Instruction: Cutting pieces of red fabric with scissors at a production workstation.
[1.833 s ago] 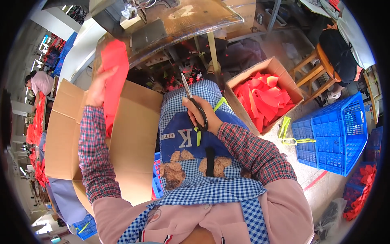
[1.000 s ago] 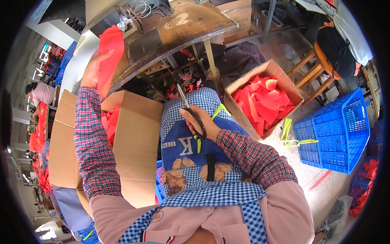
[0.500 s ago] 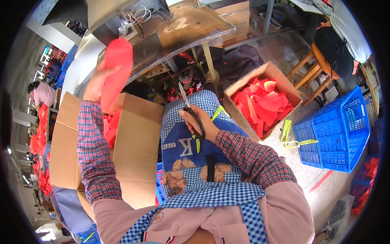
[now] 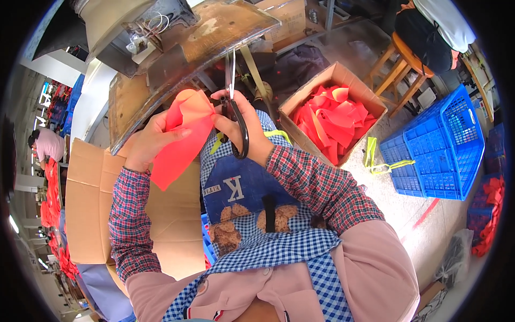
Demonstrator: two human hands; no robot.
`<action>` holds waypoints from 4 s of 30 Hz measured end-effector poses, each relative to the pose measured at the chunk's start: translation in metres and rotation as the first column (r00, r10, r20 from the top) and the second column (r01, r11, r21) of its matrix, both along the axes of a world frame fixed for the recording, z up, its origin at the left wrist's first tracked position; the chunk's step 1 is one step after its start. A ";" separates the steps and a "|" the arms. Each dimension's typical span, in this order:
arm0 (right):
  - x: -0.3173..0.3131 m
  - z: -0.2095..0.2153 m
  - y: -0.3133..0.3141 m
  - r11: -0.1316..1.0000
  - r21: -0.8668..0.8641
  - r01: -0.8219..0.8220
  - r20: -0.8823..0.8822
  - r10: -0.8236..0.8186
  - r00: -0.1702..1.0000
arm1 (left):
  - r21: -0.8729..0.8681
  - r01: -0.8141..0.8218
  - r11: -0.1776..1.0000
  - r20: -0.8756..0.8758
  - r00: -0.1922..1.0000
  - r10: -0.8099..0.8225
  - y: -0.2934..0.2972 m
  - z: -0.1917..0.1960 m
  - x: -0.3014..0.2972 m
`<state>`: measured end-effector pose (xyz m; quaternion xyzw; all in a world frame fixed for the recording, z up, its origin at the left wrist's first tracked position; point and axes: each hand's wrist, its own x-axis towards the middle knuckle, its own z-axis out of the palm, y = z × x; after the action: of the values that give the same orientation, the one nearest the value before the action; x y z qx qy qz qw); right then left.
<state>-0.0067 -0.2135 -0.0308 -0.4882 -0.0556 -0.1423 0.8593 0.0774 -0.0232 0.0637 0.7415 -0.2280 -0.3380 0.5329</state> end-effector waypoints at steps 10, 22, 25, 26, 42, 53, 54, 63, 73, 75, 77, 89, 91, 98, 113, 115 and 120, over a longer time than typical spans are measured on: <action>-0.020 -0.028 -0.030 0.939 0.299 0.167 -0.182 -0.115 0.976 | -0.022 0.101 0.995 -0.075 0.992 -0.102 -0.056 -0.022 0.006; -0.050 -0.077 -0.021 0.823 0.471 0.316 -0.583 0.022 0.812 | -0.119 0.299 0.947 0.527 0.827 -0.195 -0.153 0.004 0.010; -0.049 -0.087 -0.023 0.872 0.398 0.285 -0.556 -0.018 0.831 | -0.060 0.180 0.982 0.434 0.891 -0.137 -0.067 0.014 0.015; -0.049 -0.082 -0.023 0.847 0.434 0.307 -0.544 -0.025 0.839 | -0.018 0.113 0.993 0.368 0.924 -0.099 -0.031 0.016 0.021; -0.030 -0.094 -0.029 0.946 0.317 0.067 -0.447 0.086 0.890 | 0.787 -0.572 0.231 0.188 0.579 0.793 0.338 -0.222 -0.029; -0.025 -0.099 -0.020 0.962 0.271 0.017 -0.433 0.106 0.895 | 0.133 -0.934 0.330 -0.280 0.284 0.917 0.346 -0.186 -0.019; -0.027 -0.099 -0.019 0.965 0.261 -0.003 -0.414 0.115 0.903 | 0.069 -0.954 0.292 -0.316 0.257 0.914 0.351 -0.163 -0.020; -0.034 -0.085 -0.007 0.991 0.040 -0.131 -0.467 0.134 0.874 | -0.156 -0.768 0.621 -0.032 0.632 0.774 0.220 0.004 -0.033; -0.014 -0.028 0.035 0.967 0.225 -0.122 -0.330 0.193 0.924 | 0.295 -0.136 0.946 0.474 0.881 -0.021 0.078 -0.058 -0.093; -0.004 -0.040 0.030 0.977 0.201 -0.064 -0.287 0.121 0.950 | 0.314 -0.099 0.944 0.419 0.907 -0.044 0.073 -0.072 -0.094; -0.005 -0.043 0.029 0.986 0.161 -0.038 -0.263 0.080 0.961 | 0.335 -0.080 0.939 0.367 0.929 -0.052 0.068 -0.082 -0.092; -0.023 -0.025 0.045 0.970 0.002 -0.242 -0.247 0.235 0.940 | -0.085 -0.441 0.893 -0.504 0.793 0.344 0.053 -0.063 -0.077; -0.023 -0.018 0.044 0.971 -0.089 -0.220 -0.321 0.181 0.929 | -0.198 -0.417 0.887 -0.373 0.869 0.326 0.048 -0.063 -0.081; -0.023 -0.024 0.037 0.951 -0.001 -0.309 -0.339 0.291 0.895 | -0.070 -0.388 0.919 -0.338 0.876 0.344 0.049 -0.066 -0.081; -0.043 -0.032 0.047 0.821 -0.420 -0.387 -0.379 0.229 0.897 | -0.208 -0.525 0.825 -0.005 0.844 0.536 0.051 -0.065 -0.078; -0.044 -0.032 0.048 0.814 -0.435 -0.385 -0.369 0.229 0.901 | -0.206 -0.511 0.835 0.009 0.852 0.523 0.050 -0.065 -0.079; -0.043 -0.017 0.044 0.778 -0.421 -0.466 -0.452 0.266 0.852 | -0.197 -0.490 0.849 0.054 0.860 0.508 0.052 -0.070 -0.076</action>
<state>-0.0500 -0.1694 -0.0479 -0.6968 -0.0255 0.1449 0.7020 0.0013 0.0292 -0.0066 0.7416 -0.0839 -0.1275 0.6532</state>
